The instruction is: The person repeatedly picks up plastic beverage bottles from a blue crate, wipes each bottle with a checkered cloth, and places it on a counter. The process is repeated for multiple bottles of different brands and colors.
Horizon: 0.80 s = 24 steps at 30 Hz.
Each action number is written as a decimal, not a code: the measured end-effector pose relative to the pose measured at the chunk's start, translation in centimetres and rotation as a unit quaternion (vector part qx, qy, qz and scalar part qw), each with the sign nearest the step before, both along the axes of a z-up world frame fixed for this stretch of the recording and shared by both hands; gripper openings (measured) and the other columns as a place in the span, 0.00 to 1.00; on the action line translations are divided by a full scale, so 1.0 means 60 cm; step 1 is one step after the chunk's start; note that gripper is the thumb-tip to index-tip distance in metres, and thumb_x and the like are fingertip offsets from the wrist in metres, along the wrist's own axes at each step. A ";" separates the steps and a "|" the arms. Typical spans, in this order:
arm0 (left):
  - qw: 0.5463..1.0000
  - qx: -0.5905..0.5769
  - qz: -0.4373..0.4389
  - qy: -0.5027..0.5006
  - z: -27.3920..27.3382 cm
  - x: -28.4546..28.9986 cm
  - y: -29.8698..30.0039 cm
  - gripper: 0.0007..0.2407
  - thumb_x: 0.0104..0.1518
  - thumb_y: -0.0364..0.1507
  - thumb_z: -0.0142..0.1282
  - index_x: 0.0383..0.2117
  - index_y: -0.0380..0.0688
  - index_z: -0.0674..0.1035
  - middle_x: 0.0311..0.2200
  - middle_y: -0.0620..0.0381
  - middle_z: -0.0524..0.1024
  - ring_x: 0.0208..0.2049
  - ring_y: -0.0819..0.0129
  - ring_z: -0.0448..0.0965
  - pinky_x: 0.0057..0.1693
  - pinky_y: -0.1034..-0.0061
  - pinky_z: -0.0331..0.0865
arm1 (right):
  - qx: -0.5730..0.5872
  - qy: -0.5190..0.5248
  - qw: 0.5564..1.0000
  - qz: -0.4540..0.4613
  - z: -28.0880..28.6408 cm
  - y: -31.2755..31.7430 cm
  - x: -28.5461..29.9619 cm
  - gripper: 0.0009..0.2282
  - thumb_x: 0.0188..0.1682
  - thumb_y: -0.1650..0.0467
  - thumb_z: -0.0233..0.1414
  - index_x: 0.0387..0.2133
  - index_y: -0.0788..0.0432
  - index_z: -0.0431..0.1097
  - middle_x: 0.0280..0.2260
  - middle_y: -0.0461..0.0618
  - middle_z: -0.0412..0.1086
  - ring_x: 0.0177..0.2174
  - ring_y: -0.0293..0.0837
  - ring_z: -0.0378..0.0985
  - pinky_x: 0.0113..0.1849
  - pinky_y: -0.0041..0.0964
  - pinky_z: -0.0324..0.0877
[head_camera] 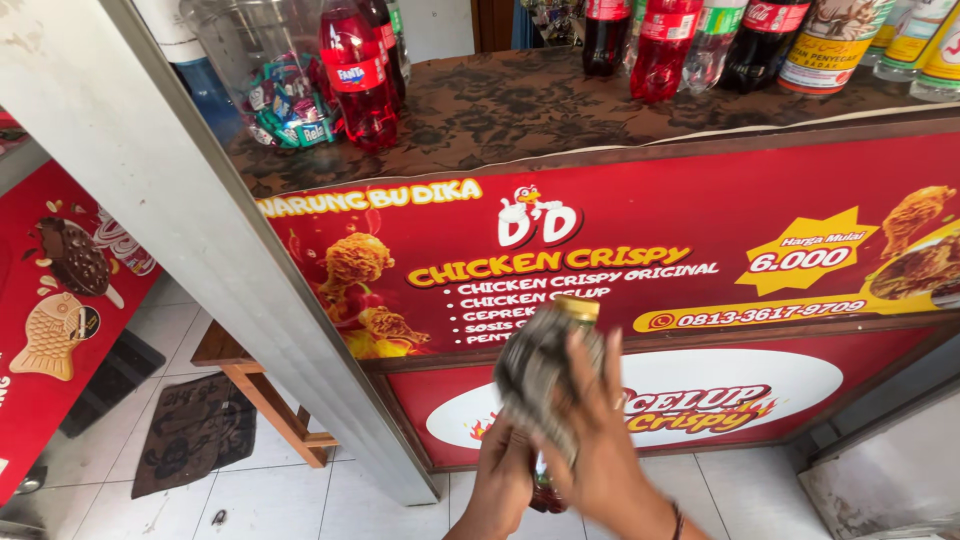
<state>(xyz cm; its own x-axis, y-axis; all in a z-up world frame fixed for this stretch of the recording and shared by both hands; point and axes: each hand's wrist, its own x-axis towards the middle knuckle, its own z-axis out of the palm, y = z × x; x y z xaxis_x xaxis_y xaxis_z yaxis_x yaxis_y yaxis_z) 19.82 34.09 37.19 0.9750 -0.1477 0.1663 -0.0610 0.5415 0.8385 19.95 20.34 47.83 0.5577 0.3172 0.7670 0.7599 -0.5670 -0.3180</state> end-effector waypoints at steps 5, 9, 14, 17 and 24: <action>0.999 0.021 -0.005 -0.033 0.050 -0.013 0.006 0.25 0.69 0.36 0.37 0.70 0.36 0.56 0.67 0.50 0.65 0.65 0.68 0.65 0.68 0.73 0.59 | 0.207 0.170 0.963 0.040 0.099 0.008 0.056 0.30 0.50 0.69 0.47 0.67 0.68 0.49 0.71 0.66 0.46 0.70 0.71 0.44 0.66 0.60 0.45; 0.998 0.012 -0.001 -0.065 0.048 -0.015 0.013 0.27 0.70 0.42 0.30 0.72 0.37 0.55 0.66 0.45 0.65 0.63 0.61 0.67 0.65 0.68 0.61 | 0.109 0.100 0.987 -0.061 0.097 0.043 0.048 0.30 0.51 0.71 0.48 0.67 0.74 0.52 0.72 0.66 0.40 0.71 0.72 0.40 0.66 0.63 0.45; 0.978 -0.200 0.013 0.055 0.011 0.018 0.011 0.34 0.63 0.53 0.21 0.68 0.43 0.59 0.68 0.50 0.62 0.67 0.60 0.64 0.70 0.64 0.57 | -0.029 0.046 0.998 -0.034 -0.008 0.054 0.002 0.23 0.44 0.67 0.57 0.51 0.71 0.69 0.69 0.65 0.42 0.66 0.78 0.35 0.61 0.64 0.48; 0.953 -0.294 -0.059 -0.044 0.022 0.031 0.028 0.37 0.66 0.58 0.23 0.70 0.40 0.57 0.66 0.43 0.61 0.66 0.52 0.64 0.70 0.57 0.57 | -0.074 0.039 0.996 0.019 -0.106 0.030 -0.018 0.20 0.39 0.65 0.61 0.40 0.68 0.72 0.68 0.64 0.44 0.65 0.79 0.35 0.59 0.69 0.46; 0.984 -0.136 0.067 0.096 0.123 0.009 0.000 0.32 0.58 0.51 0.40 0.68 0.52 0.56 0.63 0.52 0.67 0.60 0.61 0.71 0.63 0.62 0.67 | 0.072 -0.042 0.996 0.008 -0.295 -0.005 -0.010 0.13 0.48 0.69 0.53 0.44 0.62 0.71 0.69 0.60 0.52 0.68 0.71 0.49 0.64 0.62 0.52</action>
